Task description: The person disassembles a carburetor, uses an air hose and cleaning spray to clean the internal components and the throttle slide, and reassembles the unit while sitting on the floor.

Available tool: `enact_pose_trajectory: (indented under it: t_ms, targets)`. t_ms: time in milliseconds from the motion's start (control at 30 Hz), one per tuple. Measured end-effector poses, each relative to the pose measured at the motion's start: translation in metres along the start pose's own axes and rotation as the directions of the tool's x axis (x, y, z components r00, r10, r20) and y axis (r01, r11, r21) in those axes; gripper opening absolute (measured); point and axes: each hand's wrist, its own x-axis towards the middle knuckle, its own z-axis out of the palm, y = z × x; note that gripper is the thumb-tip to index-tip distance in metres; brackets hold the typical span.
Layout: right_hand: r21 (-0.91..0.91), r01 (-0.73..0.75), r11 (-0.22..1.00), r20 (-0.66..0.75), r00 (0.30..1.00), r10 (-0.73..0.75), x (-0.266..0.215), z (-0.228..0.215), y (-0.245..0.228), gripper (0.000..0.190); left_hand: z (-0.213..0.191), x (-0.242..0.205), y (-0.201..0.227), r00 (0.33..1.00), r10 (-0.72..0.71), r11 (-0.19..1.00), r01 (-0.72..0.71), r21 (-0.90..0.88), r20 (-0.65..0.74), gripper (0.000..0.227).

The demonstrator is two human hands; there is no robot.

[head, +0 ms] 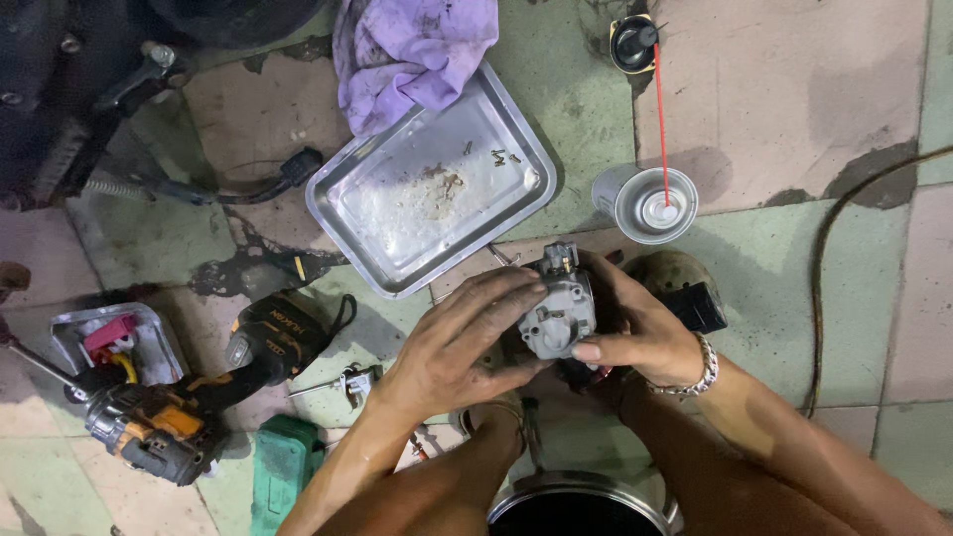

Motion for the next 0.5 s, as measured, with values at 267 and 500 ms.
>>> enact_pose_trajectory:
  t_ms: [267, 500]
  targets:
    - [0.013, -0.008, 1.000, -0.012, 1.000, 0.008, 0.001, 0.000, 0.006, 0.117, 0.006, -0.001, -0.007, 1.000, -0.004, 0.999, 0.004, -0.039, 0.004, 0.083]
    - [-0.040, -0.045, 0.998, -0.064, 0.997, 0.042, 0.004, 0.001, 0.004, 0.114, 0.018, -0.007, -0.016, 0.995, 0.043, 0.999, -0.040, 0.033, -0.085, 0.079]
